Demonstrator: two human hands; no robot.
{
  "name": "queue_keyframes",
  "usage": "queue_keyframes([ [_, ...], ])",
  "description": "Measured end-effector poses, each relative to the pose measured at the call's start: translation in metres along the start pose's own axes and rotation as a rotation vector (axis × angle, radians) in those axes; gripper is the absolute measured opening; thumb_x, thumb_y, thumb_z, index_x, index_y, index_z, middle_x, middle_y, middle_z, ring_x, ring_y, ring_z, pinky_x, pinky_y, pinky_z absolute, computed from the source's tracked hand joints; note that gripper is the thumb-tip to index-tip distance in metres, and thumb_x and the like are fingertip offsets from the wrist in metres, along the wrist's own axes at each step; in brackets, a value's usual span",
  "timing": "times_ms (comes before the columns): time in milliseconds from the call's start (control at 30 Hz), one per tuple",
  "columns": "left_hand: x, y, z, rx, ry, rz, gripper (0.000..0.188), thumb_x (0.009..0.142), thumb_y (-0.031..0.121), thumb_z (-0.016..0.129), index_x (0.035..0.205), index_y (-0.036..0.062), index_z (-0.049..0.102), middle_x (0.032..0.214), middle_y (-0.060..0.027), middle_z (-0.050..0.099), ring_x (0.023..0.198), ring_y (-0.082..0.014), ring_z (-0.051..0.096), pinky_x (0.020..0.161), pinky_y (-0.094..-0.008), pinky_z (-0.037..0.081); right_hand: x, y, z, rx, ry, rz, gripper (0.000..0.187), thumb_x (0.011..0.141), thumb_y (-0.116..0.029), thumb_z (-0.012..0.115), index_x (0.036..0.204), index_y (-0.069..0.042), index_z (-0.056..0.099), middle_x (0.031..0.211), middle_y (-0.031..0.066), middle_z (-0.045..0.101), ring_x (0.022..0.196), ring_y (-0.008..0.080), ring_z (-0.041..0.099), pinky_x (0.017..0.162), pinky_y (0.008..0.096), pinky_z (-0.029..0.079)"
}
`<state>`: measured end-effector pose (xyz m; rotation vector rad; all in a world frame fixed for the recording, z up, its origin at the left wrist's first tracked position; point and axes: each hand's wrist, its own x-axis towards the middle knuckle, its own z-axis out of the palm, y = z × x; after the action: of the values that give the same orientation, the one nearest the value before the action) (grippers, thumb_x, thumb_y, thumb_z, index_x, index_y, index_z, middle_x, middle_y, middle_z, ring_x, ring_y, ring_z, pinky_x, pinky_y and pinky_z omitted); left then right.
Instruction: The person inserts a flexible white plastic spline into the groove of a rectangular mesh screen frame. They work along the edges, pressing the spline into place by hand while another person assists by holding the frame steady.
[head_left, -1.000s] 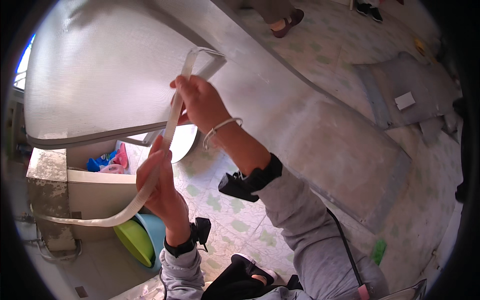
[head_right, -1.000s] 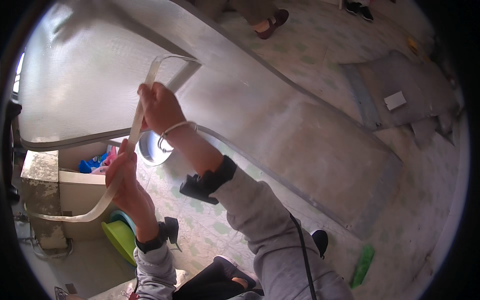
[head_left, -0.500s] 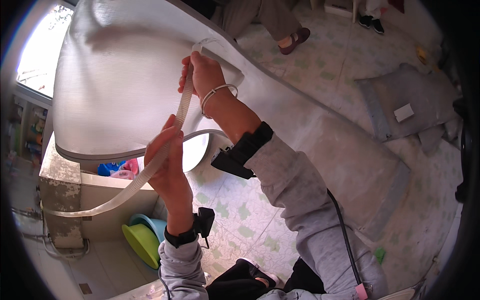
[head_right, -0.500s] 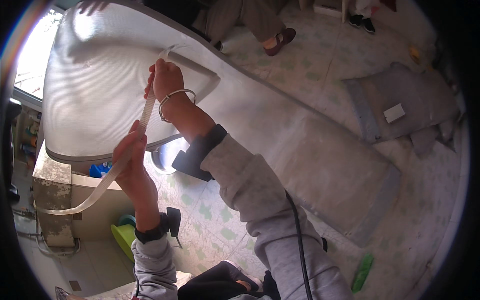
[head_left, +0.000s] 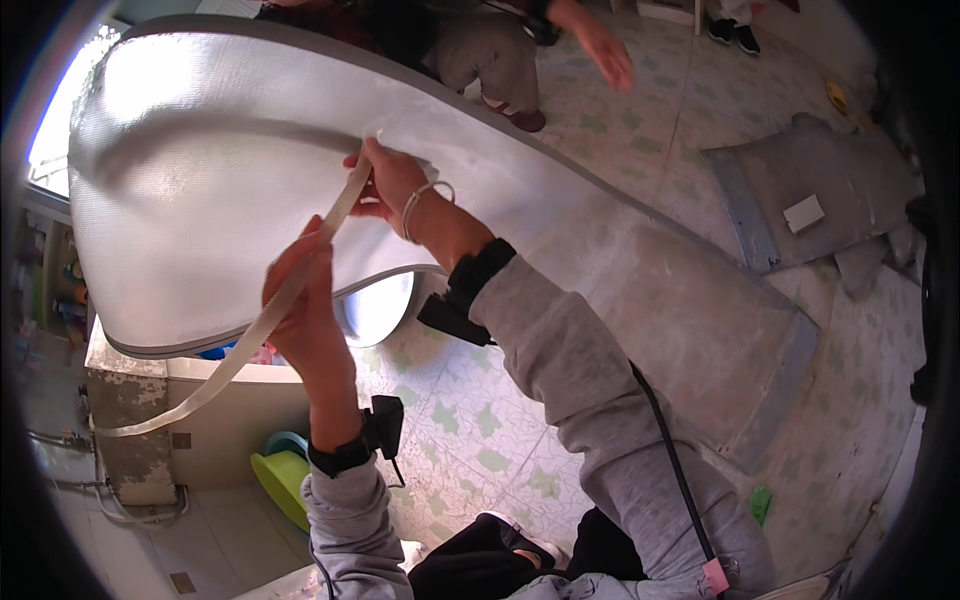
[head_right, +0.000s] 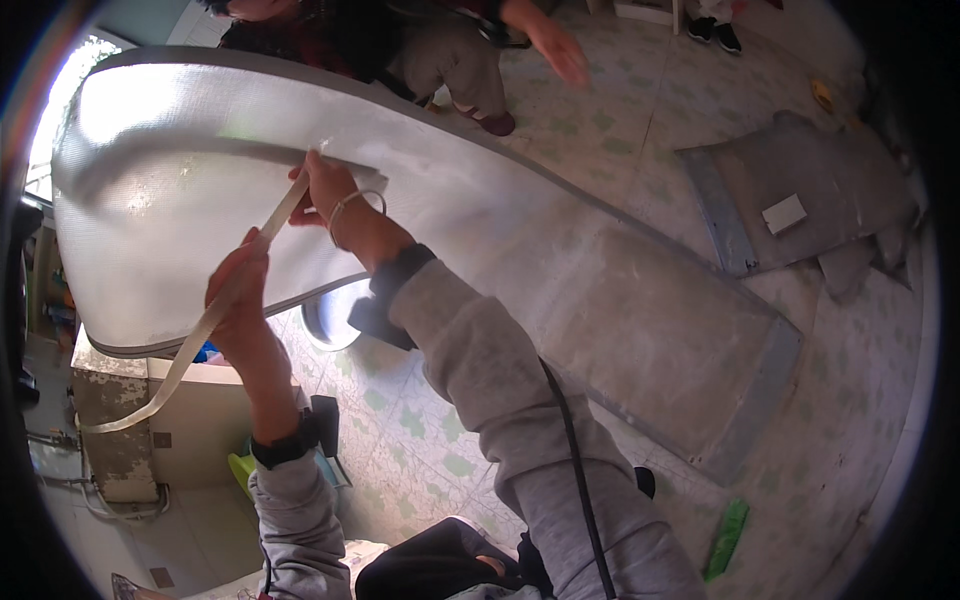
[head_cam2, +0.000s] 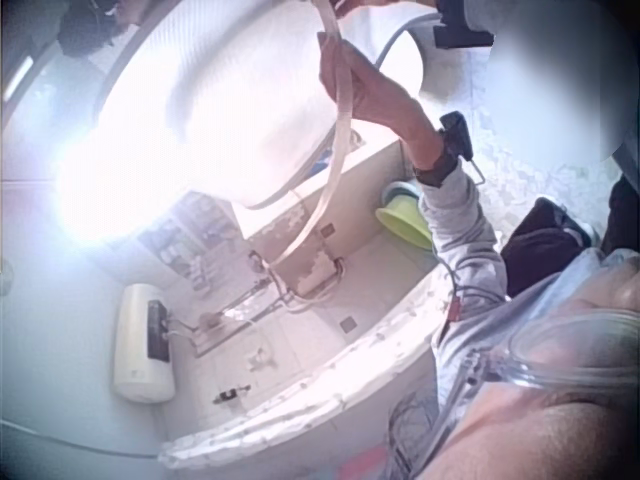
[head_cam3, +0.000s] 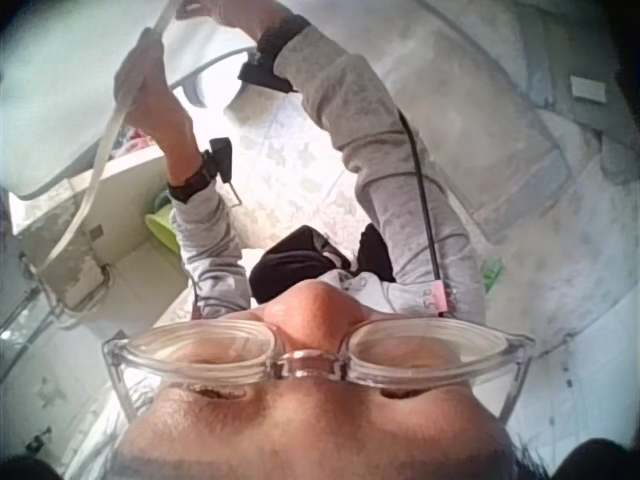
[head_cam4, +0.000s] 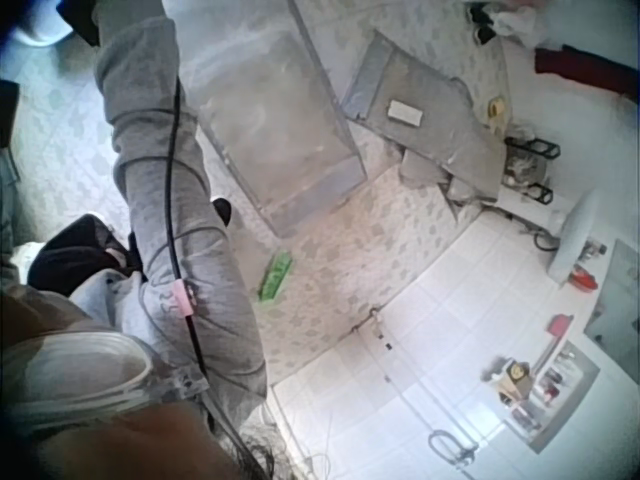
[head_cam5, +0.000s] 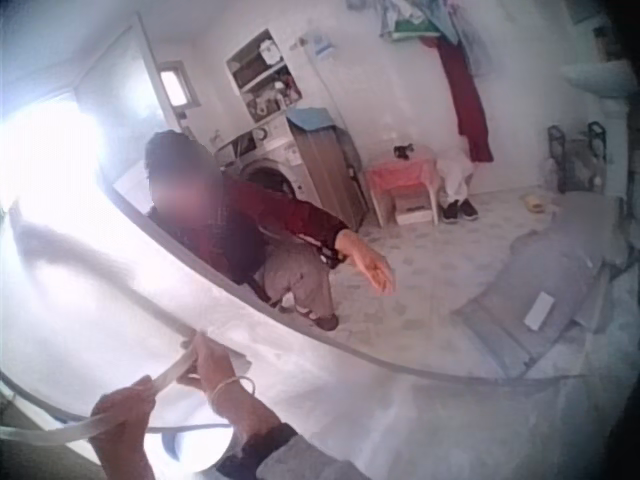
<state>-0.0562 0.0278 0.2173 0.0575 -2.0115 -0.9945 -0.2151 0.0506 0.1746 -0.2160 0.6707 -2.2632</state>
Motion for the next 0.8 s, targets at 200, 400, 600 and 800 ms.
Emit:
queue_keyframes([
  [200,0.019,-0.006,-0.022,-0.058,-0.018,-0.019,0.015,0.089,-0.004,0.058,0.102,-0.0011,0.065,0.11,-0.0147,0.065,0.106,-0.0215,0.061,0.093,-0.0297,0.049,-0.056,0.025,-0.062,-0.181,-0.226,0.188,0.057,0.1,-0.05,0.028,0.109,-0.004,0.061,0.071,0.0024,0.057,0.061,0.0135,0.057,0.058,0.0281,0.051],
  [400,0.006,-0.013,-0.013,0.045,-0.147,-0.054,0.015,0.087,-0.004,0.06,0.101,-0.0003,0.066,0.106,-0.0116,0.066,0.106,-0.0209,0.062,0.093,-0.0284,0.049,-0.147,0.053,-0.158,-0.283,-0.109,0.351,0.049,0.101,-0.044,0.034,0.101,-0.004,0.063,0.068,0.0008,0.055,0.059,0.0113,0.054,0.054,0.0267,0.047],
  [600,0.021,0.017,-0.012,0.043,0.007,0.048,0.014,0.089,-0.003,0.058,0.102,-0.0024,0.064,0.107,-0.0163,0.066,0.107,-0.0242,0.062,0.094,-0.0308,0.051,-0.228,0.041,-0.222,-0.245,0.12,0.347,0.035,0.099,-0.035,0.043,0.094,-0.006,0.063,0.069,0.0001,0.054,0.061,0.0105,0.054,0.056,0.027,0.048],
  [800,0.043,0.048,-0.02,0.07,0.132,0.194,0.018,0.094,0.003,0.053,0.109,-0.0051,0.06,0.111,-0.0194,0.064,0.107,-0.0268,0.062,0.097,-0.0344,0.052,-0.271,0.022,-0.243,-0.247,0.195,0.319,0.036,0.1,-0.035,0.04,0.096,-0.006,0.06,0.072,0.001,0.055,0.061,0.0119,0.053,0.059,0.0276,0.046],
])
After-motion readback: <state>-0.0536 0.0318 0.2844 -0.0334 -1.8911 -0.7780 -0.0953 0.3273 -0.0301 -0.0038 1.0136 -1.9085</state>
